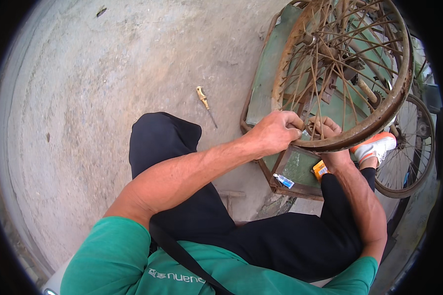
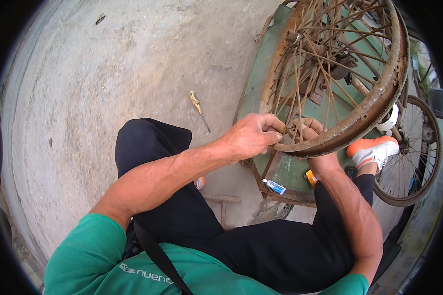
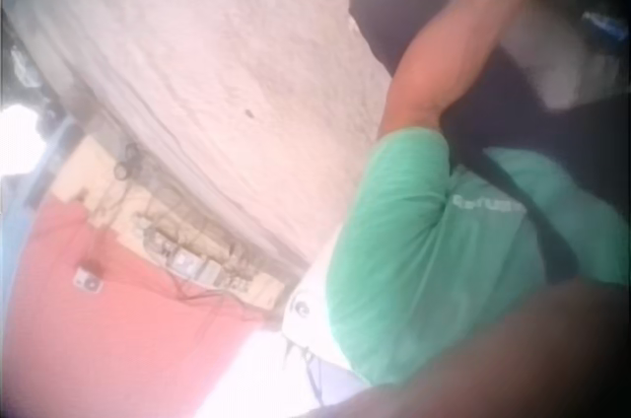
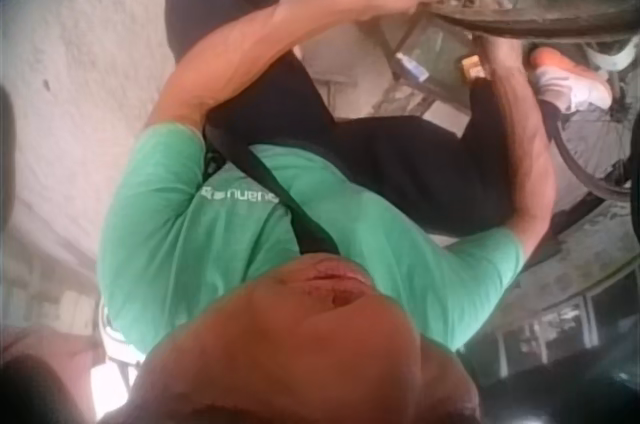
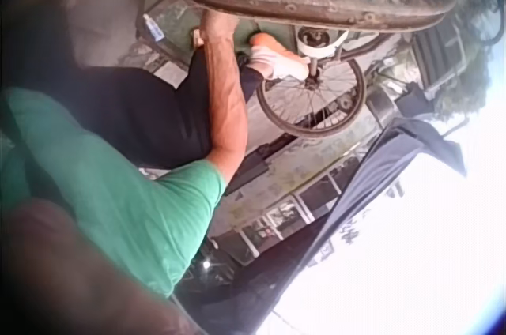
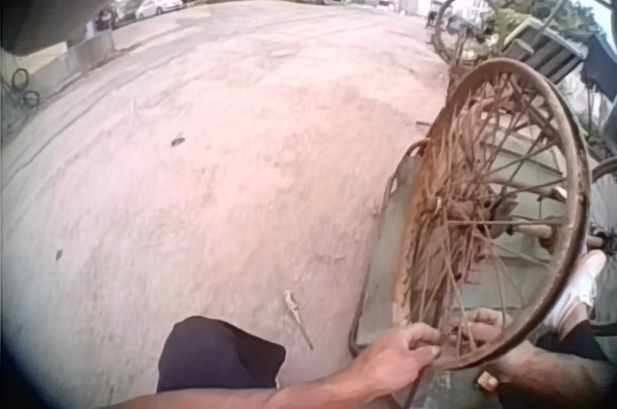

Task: The person sits on the ground and works on a bicycle wheel mounted on a green cart. They repeatedly press and adjust the tire bead with both hands, rotating the wheel to different sections. A screwdriver and small containers are visible nearby.

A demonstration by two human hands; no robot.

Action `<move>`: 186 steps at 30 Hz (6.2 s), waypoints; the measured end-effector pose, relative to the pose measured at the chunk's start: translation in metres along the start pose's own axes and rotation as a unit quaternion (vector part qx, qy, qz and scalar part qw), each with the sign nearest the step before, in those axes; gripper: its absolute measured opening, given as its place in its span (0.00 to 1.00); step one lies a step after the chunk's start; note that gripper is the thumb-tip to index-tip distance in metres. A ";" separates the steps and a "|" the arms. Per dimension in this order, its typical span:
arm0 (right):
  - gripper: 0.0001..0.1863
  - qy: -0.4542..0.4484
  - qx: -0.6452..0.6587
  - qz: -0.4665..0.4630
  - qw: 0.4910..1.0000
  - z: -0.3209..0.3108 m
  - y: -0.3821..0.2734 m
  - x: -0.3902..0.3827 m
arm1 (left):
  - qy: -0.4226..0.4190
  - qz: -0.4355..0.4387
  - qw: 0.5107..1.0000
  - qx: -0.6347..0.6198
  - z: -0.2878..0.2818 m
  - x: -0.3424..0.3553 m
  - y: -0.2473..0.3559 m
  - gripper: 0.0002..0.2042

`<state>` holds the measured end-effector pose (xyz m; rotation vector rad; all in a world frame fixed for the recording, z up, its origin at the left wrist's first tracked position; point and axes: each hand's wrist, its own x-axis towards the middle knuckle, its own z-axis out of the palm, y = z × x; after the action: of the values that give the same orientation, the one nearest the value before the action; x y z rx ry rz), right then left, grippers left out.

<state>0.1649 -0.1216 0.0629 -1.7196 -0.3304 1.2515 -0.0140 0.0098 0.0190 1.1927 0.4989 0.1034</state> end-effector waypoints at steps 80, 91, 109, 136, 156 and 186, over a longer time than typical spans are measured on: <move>0.20 -0.013 -0.252 -0.036 0.967 0.020 -0.007 -0.017 | -0.038 0.075 0.984 0.156 -0.022 0.017 0.014 0.25; 0.16 -0.002 -0.231 -0.041 0.972 0.023 -0.007 -0.019 | -0.056 0.069 0.993 0.075 -0.021 0.017 0.003 0.22; 0.13 -0.031 -0.166 -0.052 0.984 0.001 -0.002 -0.013 | -0.008 0.073 0.997 0.032 -0.008 0.019 -0.006 0.22; 0.15 -0.013 -0.228 -0.016 0.973 0.012 -0.008 -0.020 | 0.016 0.159 0.974 0.159 -0.016 0.026 0.001 0.17; 0.14 -0.048 -0.193 0.010 0.980 0.009 0.001 -0.004 | 0.071 0.168 0.969 0.169 -0.007 0.006 0.006 0.18; 0.14 -0.041 -0.221 -0.053 0.973 -0.004 -0.012 -0.025 | 0.045 0.169 0.979 0.102 -0.001 0.017 -0.003 0.16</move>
<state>0.1614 -0.1342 0.0874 -1.9915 -0.7883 1.2336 0.0004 0.0150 0.0108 1.4717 0.3875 0.4072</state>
